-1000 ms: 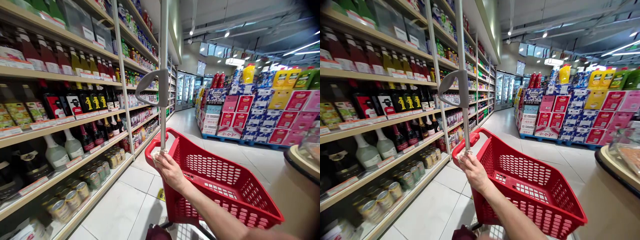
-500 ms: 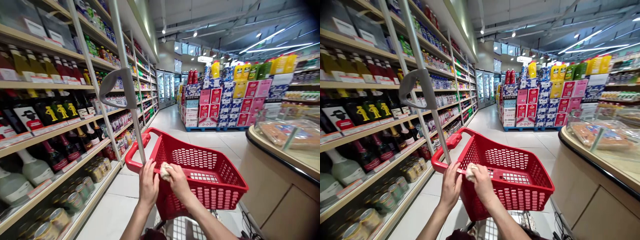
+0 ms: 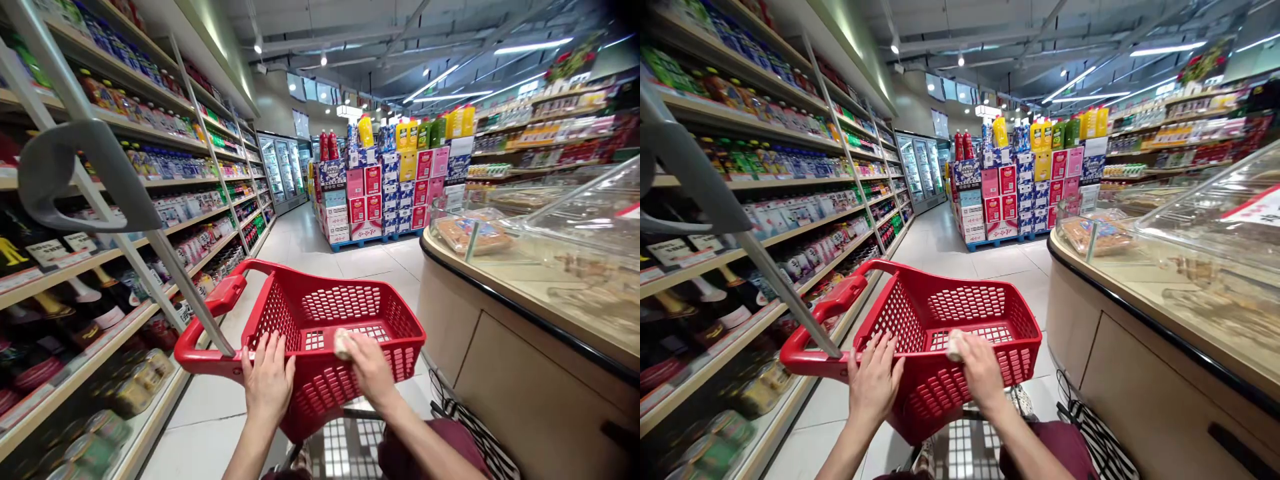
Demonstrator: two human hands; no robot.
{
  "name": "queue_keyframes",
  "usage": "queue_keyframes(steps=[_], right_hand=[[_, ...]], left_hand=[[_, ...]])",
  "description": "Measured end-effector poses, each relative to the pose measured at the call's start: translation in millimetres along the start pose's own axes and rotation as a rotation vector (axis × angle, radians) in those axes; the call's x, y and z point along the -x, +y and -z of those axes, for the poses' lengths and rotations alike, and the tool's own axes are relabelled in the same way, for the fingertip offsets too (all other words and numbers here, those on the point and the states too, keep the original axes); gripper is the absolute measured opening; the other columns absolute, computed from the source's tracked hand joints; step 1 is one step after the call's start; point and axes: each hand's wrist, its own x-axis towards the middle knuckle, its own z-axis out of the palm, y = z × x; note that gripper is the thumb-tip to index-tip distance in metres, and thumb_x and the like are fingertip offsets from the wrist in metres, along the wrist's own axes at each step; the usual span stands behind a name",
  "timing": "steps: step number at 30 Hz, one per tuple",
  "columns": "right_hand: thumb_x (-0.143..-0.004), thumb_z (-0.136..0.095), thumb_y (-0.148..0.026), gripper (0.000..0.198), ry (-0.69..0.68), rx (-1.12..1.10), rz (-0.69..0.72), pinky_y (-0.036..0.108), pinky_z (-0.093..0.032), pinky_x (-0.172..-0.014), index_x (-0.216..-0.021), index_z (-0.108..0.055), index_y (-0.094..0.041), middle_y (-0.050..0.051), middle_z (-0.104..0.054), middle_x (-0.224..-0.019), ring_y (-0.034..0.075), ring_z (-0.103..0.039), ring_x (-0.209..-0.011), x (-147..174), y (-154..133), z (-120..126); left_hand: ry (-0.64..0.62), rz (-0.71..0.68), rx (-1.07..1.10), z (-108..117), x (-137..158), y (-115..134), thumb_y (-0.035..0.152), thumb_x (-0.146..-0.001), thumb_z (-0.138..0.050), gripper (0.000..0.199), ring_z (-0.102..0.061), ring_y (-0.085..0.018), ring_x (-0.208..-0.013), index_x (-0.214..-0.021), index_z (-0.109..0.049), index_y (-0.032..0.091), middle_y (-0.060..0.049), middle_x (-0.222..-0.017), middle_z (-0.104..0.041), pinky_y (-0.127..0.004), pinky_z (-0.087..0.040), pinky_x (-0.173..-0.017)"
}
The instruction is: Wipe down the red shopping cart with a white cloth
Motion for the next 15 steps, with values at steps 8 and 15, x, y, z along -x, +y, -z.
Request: queue_keyframes(steps=[8,15], right_hand=[[-0.079,-0.036,-0.009,0.043,0.043,0.051,0.019,0.047,-0.041,-0.091,-0.118,-0.049,-0.023,0.008,-0.054,-0.116,0.022,-0.044,-0.113,2.6,2.4,-5.1],[-0.082,-0.034,-0.014,0.038,0.085,0.132,-0.187,0.051,-0.037,-0.093,-0.115,-0.052,-0.023,0.007,-0.053,-0.118,0.023,-0.042,-0.115,27.2,71.8,28.1]], left_hand=[[-0.092,-0.069,0.011,-22.9,18.7,57.0,0.026,-0.072,-0.046,0.054,-0.026,-0.027,-0.127,-0.124,-0.043,0.013,-0.010,-0.134,-0.038,-0.049,-0.016,-0.105],[-0.113,-0.048,0.016,-26.2,19.7,60.4,0.023,-0.073,-0.044,0.055,-0.021,-0.027,-0.129,-0.127,-0.040,0.012,-0.010,-0.137,-0.034,-0.049,-0.015,-0.105]])
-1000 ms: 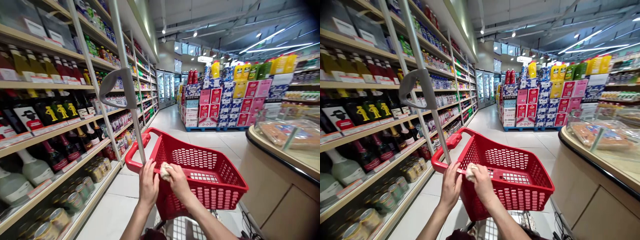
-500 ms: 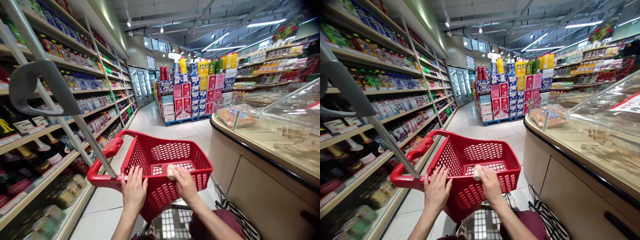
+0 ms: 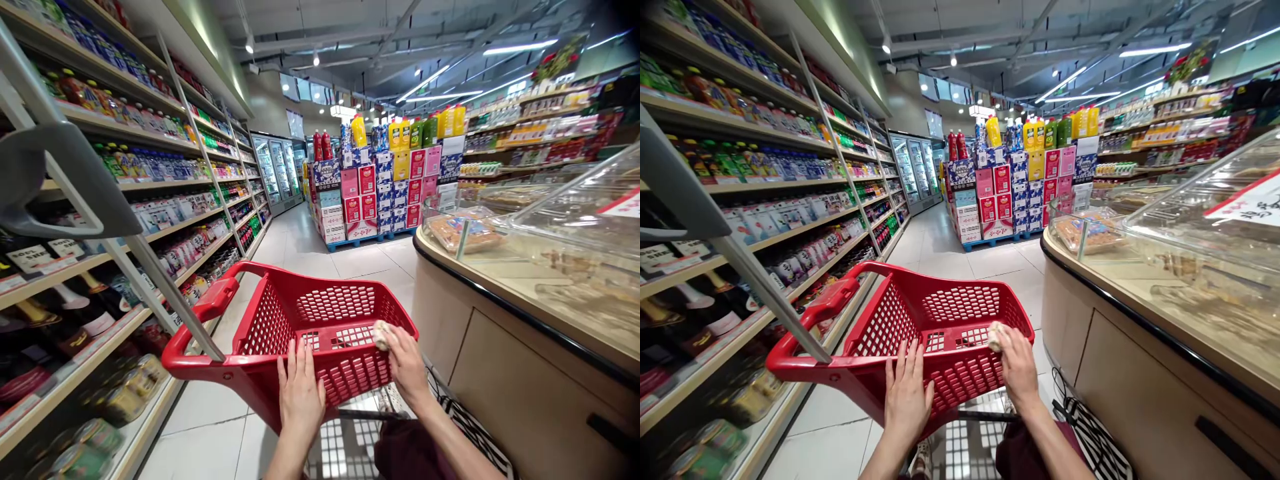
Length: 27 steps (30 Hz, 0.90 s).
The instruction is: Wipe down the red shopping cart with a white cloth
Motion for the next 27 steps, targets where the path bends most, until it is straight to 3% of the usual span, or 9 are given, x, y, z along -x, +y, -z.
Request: queue_keyframes(steps=[2,7,12,14,19,23,25,27], right_hand=[[-0.082,-0.033,-0.014,0.040,0.039,-0.009,-0.042,0.051,-0.038,-0.093,-0.116,-0.050,-0.023,0.007,-0.051,-0.120,0.024,-0.039,-0.118,2.2,3.7,0.3],[-0.080,-0.033,-0.010,0.043,-0.072,-0.076,0.108,0.049,-0.037,-0.096,-0.117,-0.049,-0.025,0.005,-0.049,-0.122,0.023,-0.037,-0.120,4.9,3.9,-2.8],[-0.081,-0.032,-0.017,0.039,-0.003,0.050,-0.112,0.050,-0.038,-0.093,-0.115,-0.051,-0.020,0.010,-0.048,-0.122,0.025,-0.037,-0.119,9.7,49.1,7.6],[-0.082,-0.030,-0.017,0.040,0.011,0.066,-0.135,0.050,-0.036,-0.095,-0.117,-0.050,-0.017,0.011,-0.046,-0.125,0.025,-0.034,-0.121,11.1,41.0,4.4],[-0.081,-0.033,-0.015,0.043,-0.043,0.034,0.044,0.048,-0.030,-0.099,-0.122,-0.043,-0.018,0.009,-0.040,-0.130,0.023,-0.029,-0.124,13.1,-10.2,-8.8],[-0.081,-0.035,-0.018,0.040,-0.125,0.103,0.015,0.048,-0.029,-0.099,-0.119,-0.048,-0.019,0.008,-0.046,-0.126,0.023,-0.033,-0.121,7.6,16.5,1.4],[-0.081,-0.033,-0.019,0.040,-0.075,0.133,-0.080,0.046,-0.033,-0.097,-0.117,-0.050,-0.016,0.010,-0.047,-0.124,0.023,-0.034,-0.120,7.5,30.7,5.5],[-0.081,-0.030,-0.018,0.042,-0.015,0.129,-0.125,0.047,-0.033,-0.096,-0.119,-0.049,-0.013,0.012,-0.045,-0.126,0.023,-0.031,-0.122,10.7,24.3,3.0]], left_hand=[[-0.006,-0.008,0.015,-2.1,-1.9,9.3,0.022,-0.072,-0.043,0.055,-0.021,-0.027,-0.129,-0.126,-0.040,0.011,-0.011,-0.136,-0.034,-0.050,-0.016,-0.105],[-0.047,-0.076,0.036,-12.2,-5.9,31.4,0.021,-0.071,-0.043,0.057,-0.026,-0.026,-0.127,-0.127,-0.038,0.010,-0.011,-0.134,-0.038,-0.050,-0.019,-0.104],[0.006,-0.104,0.021,-22.4,-2.9,31.6,0.022,-0.072,-0.043,0.057,-0.024,-0.024,-0.128,-0.128,-0.037,0.013,-0.008,-0.135,-0.038,-0.047,-0.017,-0.105],[0.039,-0.087,0.010,-26.0,-1.5,32.1,0.026,-0.073,-0.044,0.058,-0.024,-0.025,-0.128,-0.129,-0.036,0.013,-0.009,-0.134,-0.039,-0.047,-0.016,-0.105],[0.089,-0.084,-0.025,-32.8,0.1,32.8,0.033,-0.074,-0.045,0.059,-0.023,-0.023,-0.129,-0.129,-0.036,0.012,-0.009,-0.134,-0.039,-0.044,-0.014,-0.106],[0.096,-0.109,-0.047,-35.8,1.2,29.8,0.031,-0.074,-0.045,0.059,-0.021,-0.022,-0.129,-0.129,-0.035,0.014,-0.007,-0.136,-0.037,-0.043,-0.012,-0.107],[0.097,-0.112,-0.049,-35.9,1.3,29.8,0.031,-0.073,-0.046,0.059,-0.019,-0.022,-0.130,-0.129,-0.035,0.014,-0.007,-0.136,-0.037,-0.043,-0.013,-0.107],[0.097,-0.107,-0.050,-35.1,0.9,31.0,0.030,-0.073,-0.046,0.059,-0.018,-0.023,-0.130,-0.129,-0.036,0.013,-0.008,-0.135,-0.038,-0.044,-0.013,-0.107]])
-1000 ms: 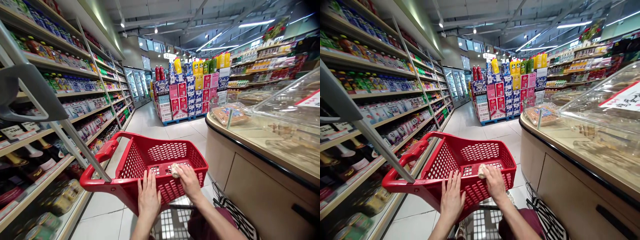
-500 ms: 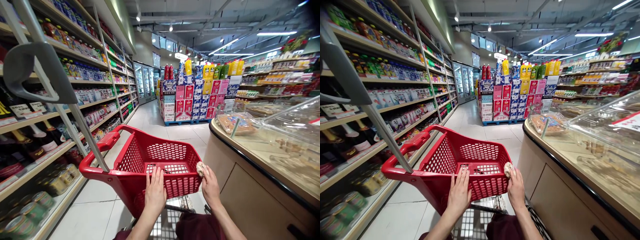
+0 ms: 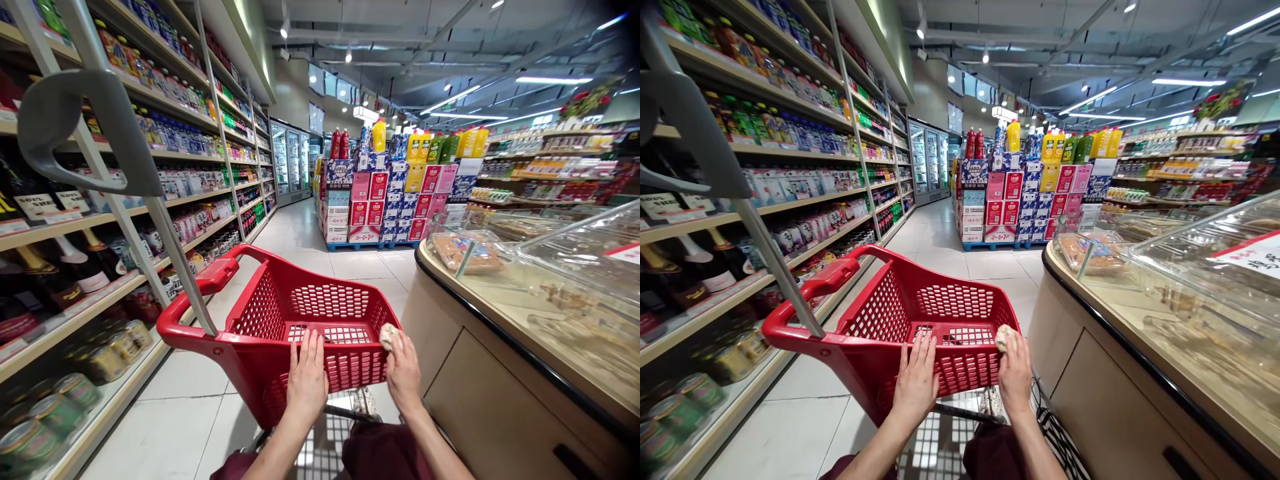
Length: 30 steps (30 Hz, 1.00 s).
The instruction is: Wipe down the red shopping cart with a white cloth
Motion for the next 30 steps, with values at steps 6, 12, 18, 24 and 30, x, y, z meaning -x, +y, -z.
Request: queue_keyframes(steps=[6,12,18,24,30], right_hand=[[-0.080,-0.033,-0.015,0.044,-0.112,-0.064,0.241,0.044,-0.028,-0.100,-0.123,-0.045,-0.016,0.009,-0.040,-0.132,0.021,-0.024,-0.127,10.1,-61.3,-6.3],[-0.082,-0.028,-0.020,0.043,-0.065,0.119,-0.087,0.046,-0.025,-0.100,-0.120,-0.047,-0.011,0.013,-0.037,-0.133,0.024,-0.023,-0.127,3.7,-37.2,2.9],[-0.081,-0.032,-0.018,0.046,-0.151,0.079,0.141,0.044,-0.022,-0.102,-0.126,-0.040,-0.015,0.009,-0.034,-0.136,0.022,-0.019,-0.129,10.3,-59.7,1.1],[-0.082,-0.030,-0.021,0.044,-0.117,0.176,-0.026,0.046,-0.021,-0.101,-0.123,-0.044,-0.011,0.013,-0.036,-0.134,0.024,-0.019,-0.129,4.4,-53.9,7.5],[-0.082,-0.032,-0.020,0.042,-0.217,0.135,0.160,0.044,-0.019,-0.101,-0.120,-0.047,-0.015,0.009,-0.037,-0.135,0.022,-0.020,-0.129,9.4,-70.3,8.6]], left_hand=[[0.001,-0.016,-0.030,2.1,-1.7,-0.9,0.028,-0.071,-0.046,0.061,-0.015,-0.023,-0.131,-0.129,-0.034,0.012,-0.009,-0.136,-0.037,-0.046,-0.012,-0.107],[0.006,-0.047,-0.046,-0.9,1.1,-3.7,0.028,-0.072,-0.045,0.061,-0.014,-0.023,-0.131,-0.130,-0.033,0.013,-0.008,-0.138,-0.034,-0.045,-0.012,-0.107],[0.009,-0.041,-0.042,-0.9,0.8,-3.1,0.026,-0.071,-0.045,0.062,-0.016,-0.023,-0.131,-0.130,-0.032,0.012,-0.009,-0.137,-0.034,-0.045,-0.013,-0.107],[0.006,-0.042,-0.008,0.1,-0.7,-2.5,0.024,-0.070,-0.047,0.063,-0.016,-0.023,-0.131,-0.130,-0.032,0.011,-0.009,-0.136,-0.036,-0.045,-0.014,-0.107],[-0.036,-0.029,0.034,7.3,-1.3,-4.1,0.024,-0.071,-0.045,0.059,-0.018,-0.022,-0.130,-0.129,-0.035,0.012,-0.008,-0.136,-0.037,-0.044,-0.015,-0.107]])
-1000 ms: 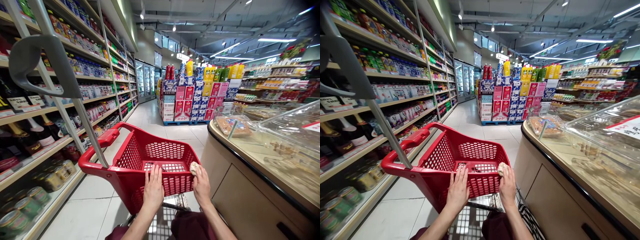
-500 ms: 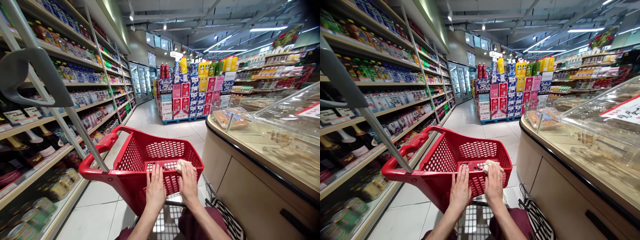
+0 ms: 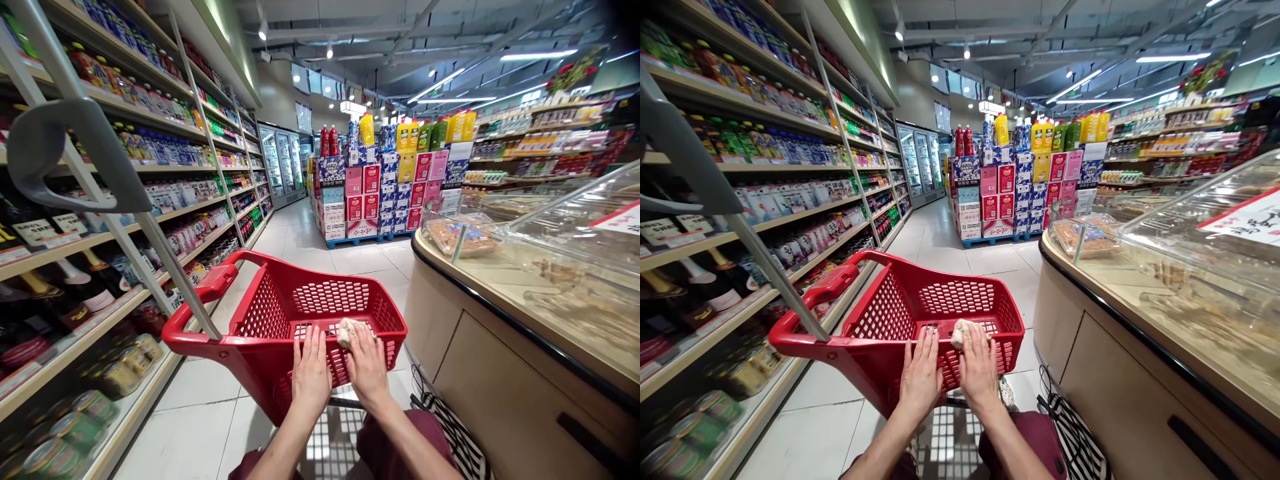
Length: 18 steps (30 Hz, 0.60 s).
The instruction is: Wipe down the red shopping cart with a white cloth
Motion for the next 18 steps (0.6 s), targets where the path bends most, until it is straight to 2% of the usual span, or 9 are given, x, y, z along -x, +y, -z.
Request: queue_keyframes(steps=[4,6,10,12,15,16,18], right_hand=[[-0.083,-0.028,-0.022,0.044,0.023,0.027,-0.181,0.047,-0.020,-0.100,-0.121,-0.046,-0.010,0.013,-0.036,-0.135,0.024,-0.020,-0.128,-0.5,8.7,2.6],[-0.082,-0.030,-0.023,0.045,0.031,0.015,-0.147,0.047,-0.019,-0.100,-0.122,-0.044,-0.008,0.015,-0.034,-0.135,0.025,-0.018,-0.129,0.4,-0.4,0.5],[-0.081,-0.034,-0.021,0.044,-0.023,-0.029,0.034,0.046,-0.018,-0.101,-0.123,-0.044,-0.013,0.011,-0.036,-0.135,0.023,-0.018,-0.129,1.8,-18.4,-2.1],[-0.081,-0.032,-0.021,0.044,-0.042,-0.021,-0.005,0.048,-0.017,-0.101,-0.124,-0.043,-0.015,0.010,-0.035,-0.135,0.023,-0.020,-0.129,0.6,-12.0,-0.2],[-0.082,-0.029,-0.022,0.045,-0.029,0.012,-0.157,0.051,-0.016,-0.100,-0.125,-0.042,-0.013,0.012,-0.033,-0.136,0.025,-0.020,-0.128,-0.8,0.3,3.0],[-0.082,-0.029,-0.023,0.046,-0.021,0.014,-0.175,0.051,-0.016,-0.100,-0.125,-0.042,-0.011,0.013,-0.033,-0.136,0.025,-0.019,-0.129,-0.7,-0.2,3.2],[-0.082,-0.032,-0.024,0.047,-0.019,-0.003,-0.121,0.050,-0.016,-0.101,-0.125,-0.041,-0.010,0.013,-0.031,-0.137,0.026,-0.016,-0.130,0.1,-8.6,2.4]], left_hand=[[0.001,0.043,0.005,5.2,3.2,-5.5,0.024,-0.073,-0.044,0.058,-0.021,-0.022,-0.129,-0.129,-0.035,0.012,-0.008,-0.136,-0.035,-0.045,-0.015,-0.106],[0.014,0.061,0.001,6.1,4.8,-7.0,0.023,-0.073,-0.044,0.058,-0.022,-0.022,-0.129,-0.129,-0.035,0.011,-0.009,-0.136,-0.036,-0.045,-0.015,-0.106],[0.030,0.059,-0.008,5.7,6.5,-8.6,0.023,-0.073,-0.043,0.057,-0.023,-0.022,-0.129,-0.128,-0.036,0.011,-0.009,-0.135,-0.038,-0.045,-0.017,-0.106],[0.038,0.047,-0.010,5.6,7.0,-9.4,0.022,-0.073,-0.043,0.057,-0.023,-0.021,-0.129,-0.128,-0.037,0.012,-0.008,-0.135,-0.037,-0.044,-0.017,-0.106],[0.035,0.038,-0.012,6.2,7.2,-9.5,0.022,-0.073,-0.043,0.056,-0.023,-0.020,-0.129,-0.128,-0.037,0.012,-0.007,-0.136,-0.036,-0.042,-0.015,-0.107],[0.030,0.039,-0.014,6.8,7.1,-9.5,0.022,-0.073,-0.043,0.056,-0.023,-0.020,-0.129,-0.128,-0.037,0.012,-0.007,-0.136,-0.036,-0.041,-0.015,-0.107],[0.021,0.042,-0.018,8.8,6.8,-10.2,0.023,-0.074,-0.043,0.056,-0.023,-0.019,-0.129,-0.128,-0.037,0.012,-0.007,-0.136,-0.037,-0.041,-0.015,-0.107]])
